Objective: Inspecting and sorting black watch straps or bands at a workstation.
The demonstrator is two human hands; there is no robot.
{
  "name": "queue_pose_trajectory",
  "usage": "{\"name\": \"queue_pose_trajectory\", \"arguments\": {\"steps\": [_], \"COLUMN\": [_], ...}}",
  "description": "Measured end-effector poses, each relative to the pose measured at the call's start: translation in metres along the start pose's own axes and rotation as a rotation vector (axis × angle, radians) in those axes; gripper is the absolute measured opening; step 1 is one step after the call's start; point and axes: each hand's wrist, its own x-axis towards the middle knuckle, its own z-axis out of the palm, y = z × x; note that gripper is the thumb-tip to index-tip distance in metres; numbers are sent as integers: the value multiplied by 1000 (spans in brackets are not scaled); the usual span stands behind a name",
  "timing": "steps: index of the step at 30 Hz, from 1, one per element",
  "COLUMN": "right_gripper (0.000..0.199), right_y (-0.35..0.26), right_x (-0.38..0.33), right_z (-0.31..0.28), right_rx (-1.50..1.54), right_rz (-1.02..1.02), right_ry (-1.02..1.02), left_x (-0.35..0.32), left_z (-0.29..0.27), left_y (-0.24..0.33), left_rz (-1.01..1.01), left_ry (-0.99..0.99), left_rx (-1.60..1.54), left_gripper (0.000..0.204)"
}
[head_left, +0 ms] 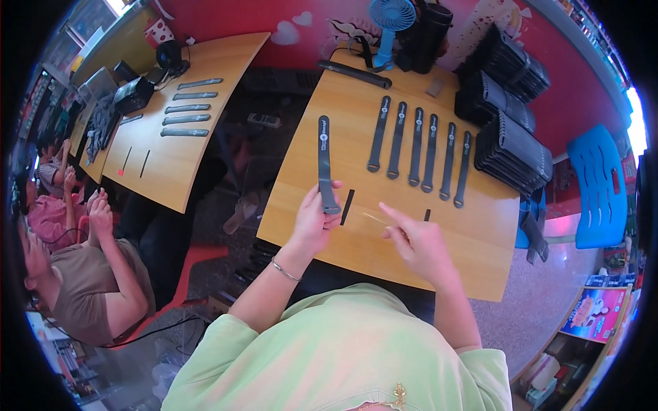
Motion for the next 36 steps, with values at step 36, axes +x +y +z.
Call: {"name": "queue_pose_trajectory", "arguments": {"steps": [36], "right_gripper": [27], "right_y": [40], "right_x": [147], "right_z": [-101], "right_rx": [1041], "right_rz": [239], "right_ry": [636], "left_x": [-51], "left_z": [-88], "left_y": [67], "left_rz": [-166], "left_ry": [-2], "left_rx": [592], "left_gripper": [21]}}
